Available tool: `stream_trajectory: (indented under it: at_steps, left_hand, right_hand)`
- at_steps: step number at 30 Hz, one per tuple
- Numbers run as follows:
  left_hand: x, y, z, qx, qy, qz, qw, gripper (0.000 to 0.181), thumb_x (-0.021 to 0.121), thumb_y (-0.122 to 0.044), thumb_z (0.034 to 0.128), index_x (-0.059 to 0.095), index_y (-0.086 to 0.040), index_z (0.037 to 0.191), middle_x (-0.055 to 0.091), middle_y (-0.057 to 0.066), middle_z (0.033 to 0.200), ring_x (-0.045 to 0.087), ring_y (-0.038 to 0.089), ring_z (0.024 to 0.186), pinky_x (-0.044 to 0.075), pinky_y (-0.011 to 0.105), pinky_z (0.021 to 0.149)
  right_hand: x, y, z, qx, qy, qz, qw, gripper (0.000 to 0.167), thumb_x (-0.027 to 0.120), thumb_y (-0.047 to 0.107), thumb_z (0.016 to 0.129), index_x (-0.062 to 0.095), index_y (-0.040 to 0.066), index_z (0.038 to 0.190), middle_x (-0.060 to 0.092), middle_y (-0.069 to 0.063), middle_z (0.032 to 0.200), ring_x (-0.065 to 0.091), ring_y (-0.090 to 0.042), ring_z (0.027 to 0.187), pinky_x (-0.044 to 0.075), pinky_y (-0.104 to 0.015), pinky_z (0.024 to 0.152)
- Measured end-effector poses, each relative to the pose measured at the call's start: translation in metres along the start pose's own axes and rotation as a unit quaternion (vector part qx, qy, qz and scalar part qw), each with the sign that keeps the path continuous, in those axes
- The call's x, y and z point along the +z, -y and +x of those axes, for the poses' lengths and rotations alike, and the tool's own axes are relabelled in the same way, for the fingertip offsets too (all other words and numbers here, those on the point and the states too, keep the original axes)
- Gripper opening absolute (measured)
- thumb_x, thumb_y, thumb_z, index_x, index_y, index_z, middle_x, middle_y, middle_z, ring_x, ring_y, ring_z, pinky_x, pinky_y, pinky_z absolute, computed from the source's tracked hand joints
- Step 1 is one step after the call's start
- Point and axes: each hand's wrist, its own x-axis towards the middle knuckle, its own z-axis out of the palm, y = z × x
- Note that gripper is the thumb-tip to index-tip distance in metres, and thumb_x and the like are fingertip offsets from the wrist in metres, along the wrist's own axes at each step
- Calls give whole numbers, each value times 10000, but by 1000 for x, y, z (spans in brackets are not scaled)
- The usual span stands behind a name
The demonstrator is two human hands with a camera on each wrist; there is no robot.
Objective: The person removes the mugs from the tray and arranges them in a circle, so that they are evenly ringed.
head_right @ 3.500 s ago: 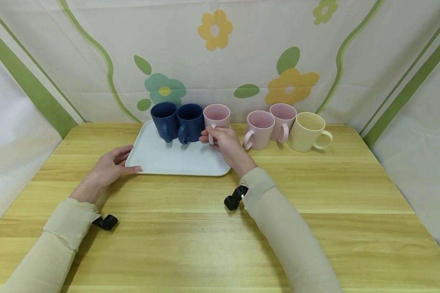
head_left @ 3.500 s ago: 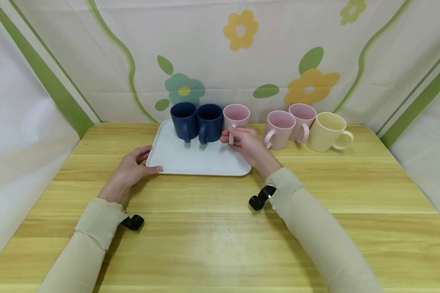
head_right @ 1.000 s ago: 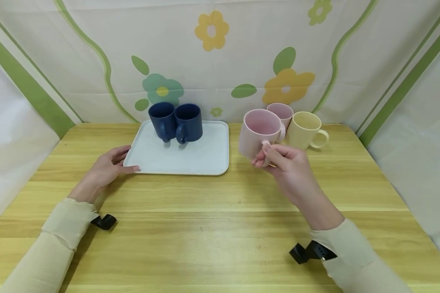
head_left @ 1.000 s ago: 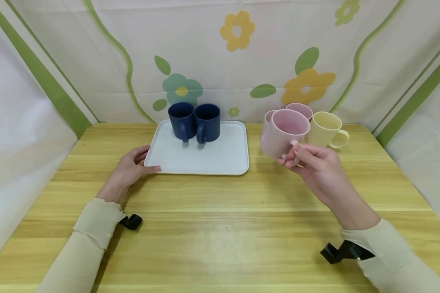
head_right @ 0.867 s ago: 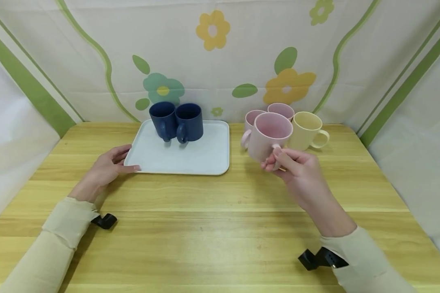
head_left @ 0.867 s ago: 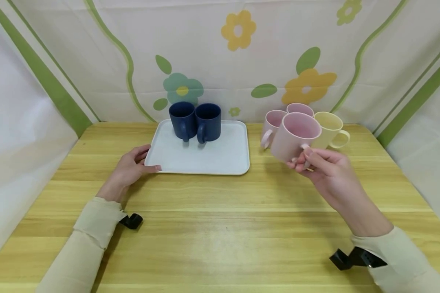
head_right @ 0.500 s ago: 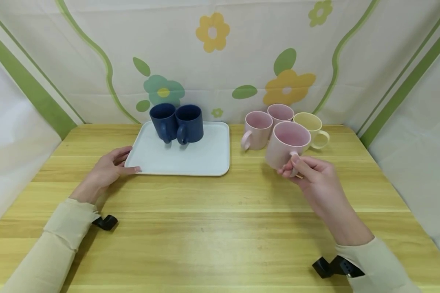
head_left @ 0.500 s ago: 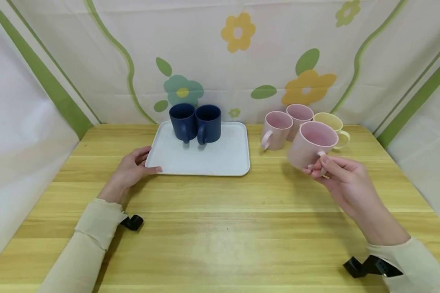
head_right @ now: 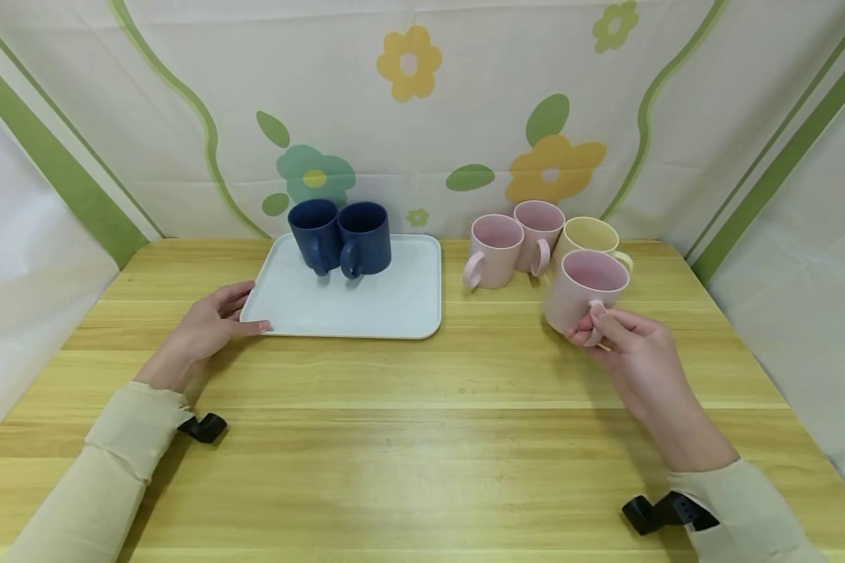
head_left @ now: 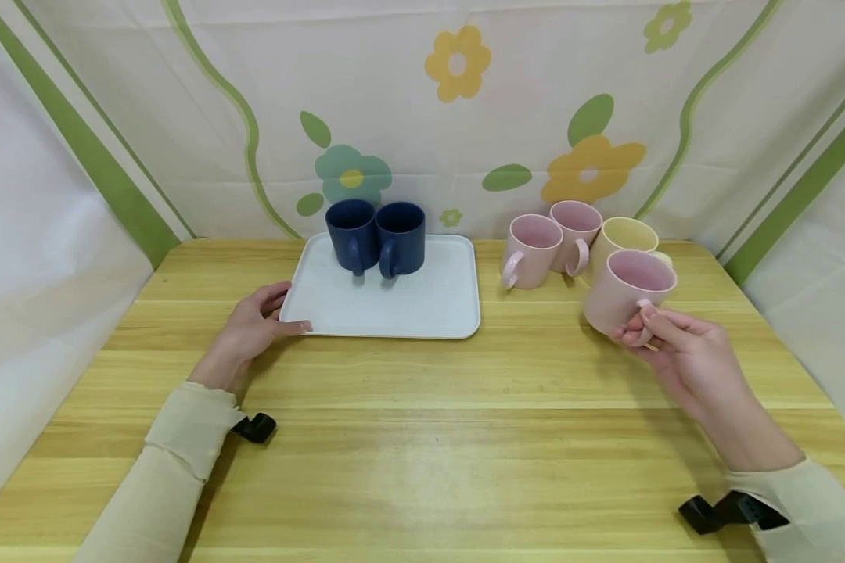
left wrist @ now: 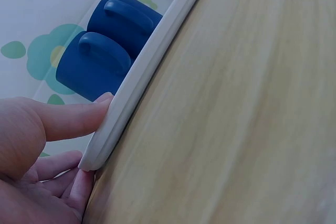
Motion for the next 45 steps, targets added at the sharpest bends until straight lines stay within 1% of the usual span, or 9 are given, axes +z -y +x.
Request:
stream_trajectory:
  at_steps: [3, 9, 15, 20, 26, 33, 36, 45]
  left_hand:
    - [0, 0, 0, 0, -7, -23, 10000, 1012, 823, -152, 941, 172, -101, 1715, 244, 168, 1763, 312, 376, 1600, 303, 521, 1309]
    - [-1, 1, 0, 0, -1, -22, 10000, 1010, 820, -148, 943, 170, -94, 1714, 248, 165, 1762, 310, 368, 1603, 300, 510, 1313]
    - [-1, 1, 1, 8, -6, 18, 10000, 1023, 831, -162, 937, 169, -97, 1714, 246, 168, 1763, 316, 374, 1599, 306, 522, 1307]
    - [-1, 2, 1, 10, -10, 23, 10000, 1021, 831, -172, 939, 172, -107, 1715, 251, 168, 1761, 316, 375, 1599, 307, 523, 1306]
    - [-1, 2, 1, 13, -21, 30, 10000, 1015, 828, -170, 941, 173, -100, 1714, 255, 176, 1758, 315, 377, 1599, 305, 517, 1309]
    - [0, 1, 1, 7, -41, 43, 10000, 1011, 826, -162, 941, 176, -97, 1713, 256, 181, 1756, 314, 378, 1599, 303, 516, 1310]
    - [0, 2, 1, 5, -38, 12, 10000, 1018, 829, -159, 938, 173, -102, 1715, 257, 179, 1757, 317, 375, 1599, 305, 516, 1309]
    - [0, 2, 1, -10, -64, 8, 10000, 991, 816, -152, 947, 189, -104, 1712, 274, 175, 1751, 321, 364, 1597, 301, 499, 1315]
  right_hand:
    - [-6, -1, 1, 55, -63, 97, 9999, 331, 448, -60, 1097, 766, -133, 1043, 776, -158, 893, 813, -287, 901, 650, -375, 931]
    - [-14, -4, 3, 148, -160, 39, 9998, 326, 462, -38, 1100, 766, -129, 1028, 769, -153, 881, 813, -285, 905, 649, -375, 933]
    - [-18, -4, 5, 209, -197, -88, 9995, 325, 476, -9, 1105, 769, -116, 1015, 772, -146, 878, 812, -269, 913, 651, -368, 928]
    - [-19, -3, 7, 321, -206, -69, 9992, 317, 483, -3, 1105, 769, -113, 1026, 777, -145, 896, 812, -264, 920, 650, -371, 929]
    - [-24, -1, 8, 438, -326, -1, 9985, 312, 479, -18, 1101, 780, -91, 1067, 787, -144, 930, 808, -256, 920, 651, -354, 919]
    - [-32, 1, 7, 700, -204, -32, 9973, 337, 458, -16, 1107, 792, -61, 1098, 806, -157, 954, 797, -236, 902, 646, -335, 924]
    - [-33, 2, 7, 797, -200, -27, 9966, 339, 461, -6, 1109, 798, -43, 1119, 811, -148, 967, 800, -229, 913, 646, -330, 924]
    - [-35, 5, 7, 974, -251, 128, 9948, 343, 452, -8, 1111, 793, -42, 1115, 805, -153, 987, 801, -234, 940, 645, -338, 931]
